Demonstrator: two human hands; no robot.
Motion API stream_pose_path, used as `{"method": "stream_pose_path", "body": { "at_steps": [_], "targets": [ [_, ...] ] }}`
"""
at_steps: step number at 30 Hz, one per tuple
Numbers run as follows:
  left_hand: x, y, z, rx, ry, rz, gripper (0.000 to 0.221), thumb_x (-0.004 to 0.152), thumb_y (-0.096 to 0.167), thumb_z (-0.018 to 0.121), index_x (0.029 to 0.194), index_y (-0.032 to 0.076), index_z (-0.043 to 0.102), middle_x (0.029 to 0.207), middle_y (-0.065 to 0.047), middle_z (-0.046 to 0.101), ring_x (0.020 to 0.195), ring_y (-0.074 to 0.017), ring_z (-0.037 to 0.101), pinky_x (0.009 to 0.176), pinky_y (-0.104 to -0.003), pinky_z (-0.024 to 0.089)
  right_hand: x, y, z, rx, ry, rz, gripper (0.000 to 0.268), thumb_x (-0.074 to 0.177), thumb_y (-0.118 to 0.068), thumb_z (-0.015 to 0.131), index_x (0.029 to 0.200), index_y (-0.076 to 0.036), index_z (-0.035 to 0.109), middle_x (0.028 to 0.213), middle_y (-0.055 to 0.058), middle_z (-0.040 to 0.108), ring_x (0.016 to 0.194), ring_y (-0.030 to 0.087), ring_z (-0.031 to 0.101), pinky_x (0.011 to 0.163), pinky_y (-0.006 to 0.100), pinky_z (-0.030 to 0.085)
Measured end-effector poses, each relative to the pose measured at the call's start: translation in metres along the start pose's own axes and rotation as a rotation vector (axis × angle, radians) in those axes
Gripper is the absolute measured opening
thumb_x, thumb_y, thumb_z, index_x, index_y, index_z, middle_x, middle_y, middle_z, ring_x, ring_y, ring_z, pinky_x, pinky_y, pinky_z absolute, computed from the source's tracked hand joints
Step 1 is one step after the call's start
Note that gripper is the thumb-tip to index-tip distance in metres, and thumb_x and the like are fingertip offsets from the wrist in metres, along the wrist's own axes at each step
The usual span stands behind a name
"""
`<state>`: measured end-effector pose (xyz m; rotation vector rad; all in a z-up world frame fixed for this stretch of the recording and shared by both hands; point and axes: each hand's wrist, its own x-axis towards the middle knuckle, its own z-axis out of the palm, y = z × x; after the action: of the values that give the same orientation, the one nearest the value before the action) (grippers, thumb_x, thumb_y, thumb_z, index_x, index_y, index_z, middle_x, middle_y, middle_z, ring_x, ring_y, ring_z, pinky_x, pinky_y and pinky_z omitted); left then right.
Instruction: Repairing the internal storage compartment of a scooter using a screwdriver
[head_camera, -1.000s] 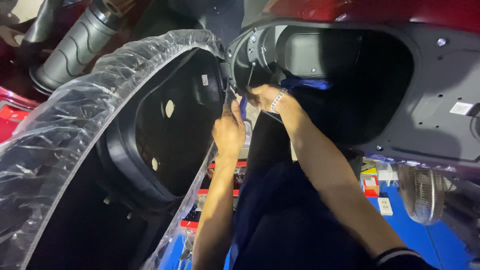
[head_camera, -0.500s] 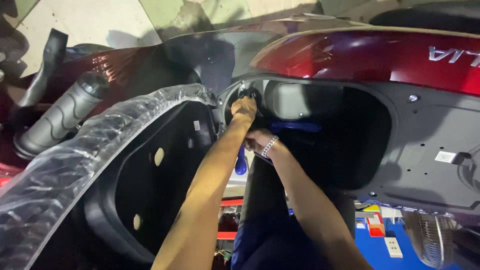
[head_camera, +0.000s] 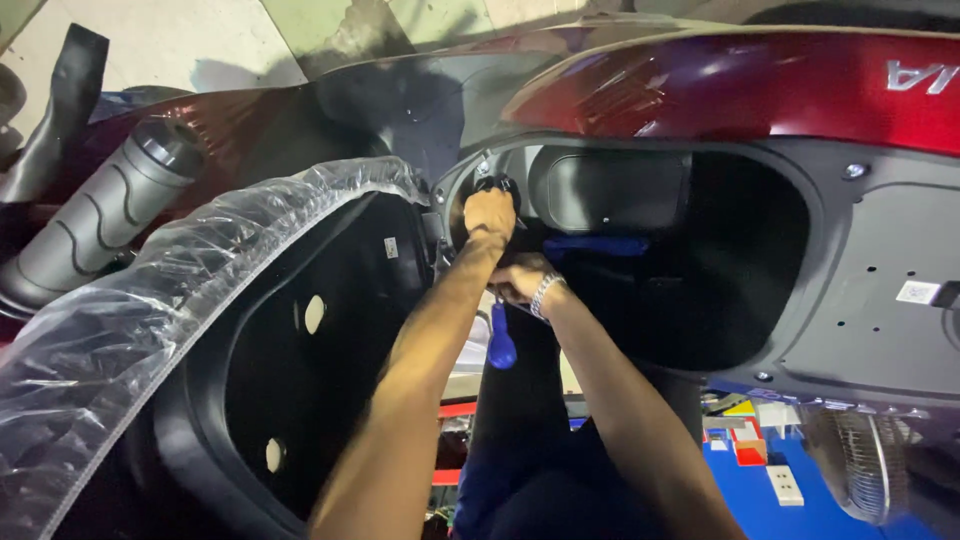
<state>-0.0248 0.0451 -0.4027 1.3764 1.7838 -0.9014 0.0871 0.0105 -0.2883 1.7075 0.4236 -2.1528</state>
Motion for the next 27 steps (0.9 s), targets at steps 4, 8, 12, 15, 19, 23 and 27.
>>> {"method": "stream_pose_path", "body": {
  "at_steps": [4, 8, 12, 15, 19, 23, 27],
  "targets": [
    [-0.057, 0.0, -0.072, -0.265, -0.021, -0.19, 0.026, 0.091, 0.024, 0.058, 0.093, 0.011, 0.08, 0.087, -0.01, 0.078, 0.086, -0.0291, 0.078, 0.065, -0.043, 0.061, -0.058, -0.008, -0.023, -0.341, 0.034, 0.002, 0.034, 0.07, -0.011, 0.083, 0.101, -0.001, 0.076, 0.081, 0.017, 0.072, 0.07, 0.03, 0.072, 0.059, 0.041, 0.061],
    [-0.111, 0.004, -0.117, -0.853, 0.101, -0.312, 0.065, 0.085, 0.062, 0.062, 0.102, 0.0, 0.075, 0.1, -0.024, 0.076, 0.102, -0.04, 0.074, 0.084, -0.053, 0.06, -0.11, -0.011, -0.051, -0.576, 0.117, -0.229, 0.031, 0.078, -0.037, 0.074, 0.089, -0.009, 0.081, 0.084, 0.013, 0.078, 0.094, 0.033, 0.074, 0.083, 0.045, 0.056],
    [-0.125, 0.015, -0.112, -0.809, 0.5, -0.396, 0.067, 0.087, 0.024, 0.074, 0.138, -0.007, 0.042, 0.136, -0.026, 0.047, 0.122, -0.0441, 0.056, 0.097, -0.056, 0.058, -0.108, 0.0, -0.062, -0.775, 0.151, -0.23, 0.04, 0.083, -0.051, 0.068, 0.093, -0.015, 0.081, 0.087, 0.007, 0.079, 0.098, 0.032, 0.074, 0.086, 0.042, 0.057],
    [-0.106, 0.019, -0.076, -0.893, 0.581, -0.357, 0.086, 0.08, 0.008, 0.077, 0.151, -0.005, 0.03, 0.15, -0.028, 0.036, 0.136, -0.0483, 0.045, 0.107, -0.06, 0.051, -0.088, 0.013, -0.064, -0.778, 0.162, -0.229, 0.042, 0.084, -0.052, 0.068, 0.099, -0.014, 0.081, 0.094, 0.008, 0.079, 0.103, 0.034, 0.072, 0.088, 0.046, 0.057],
    [-0.113, 0.021, -0.074, -1.054, 0.636, -0.321, 0.085, 0.08, -0.003, 0.072, 0.155, 0.0, 0.034, 0.156, -0.025, 0.036, 0.142, -0.0473, 0.039, 0.122, -0.053, 0.036, -0.098, 0.0, -0.06, -0.754, 0.17, -0.193, 0.05, 0.084, -0.058, 0.068, 0.106, -0.014, 0.079, 0.1, 0.008, 0.08, 0.108, 0.033, 0.072, 0.091, 0.043, 0.057],
    [-0.102, 0.01, -0.04, -1.183, 0.588, -0.325, 0.048, 0.081, 0.003, 0.07, 0.129, 0.004, 0.067, 0.124, -0.018, 0.065, 0.117, -0.0436, 0.064, 0.106, -0.051, 0.052, -0.075, 0.005, -0.064, -0.823, 0.224, -0.177, 0.05, 0.088, -0.061, 0.063, 0.104, -0.017, 0.08, 0.096, 0.008, 0.079, 0.103, 0.033, 0.073, 0.089, 0.042, 0.058],
    [-0.143, -0.005, -0.053, -1.365, 0.59, -0.35, 0.025, 0.088, 0.015, 0.069, 0.112, 0.013, 0.075, 0.109, -0.012, 0.072, 0.11, -0.0371, 0.068, 0.1, -0.047, 0.053, -0.054, -0.022, -0.035, -0.548, 0.203, -0.285, 0.039, 0.089, -0.058, 0.067, 0.093, -0.02, 0.079, 0.073, 0.004, 0.075, 0.081, 0.023, 0.074, 0.077, 0.035, 0.058]
  ]
}}
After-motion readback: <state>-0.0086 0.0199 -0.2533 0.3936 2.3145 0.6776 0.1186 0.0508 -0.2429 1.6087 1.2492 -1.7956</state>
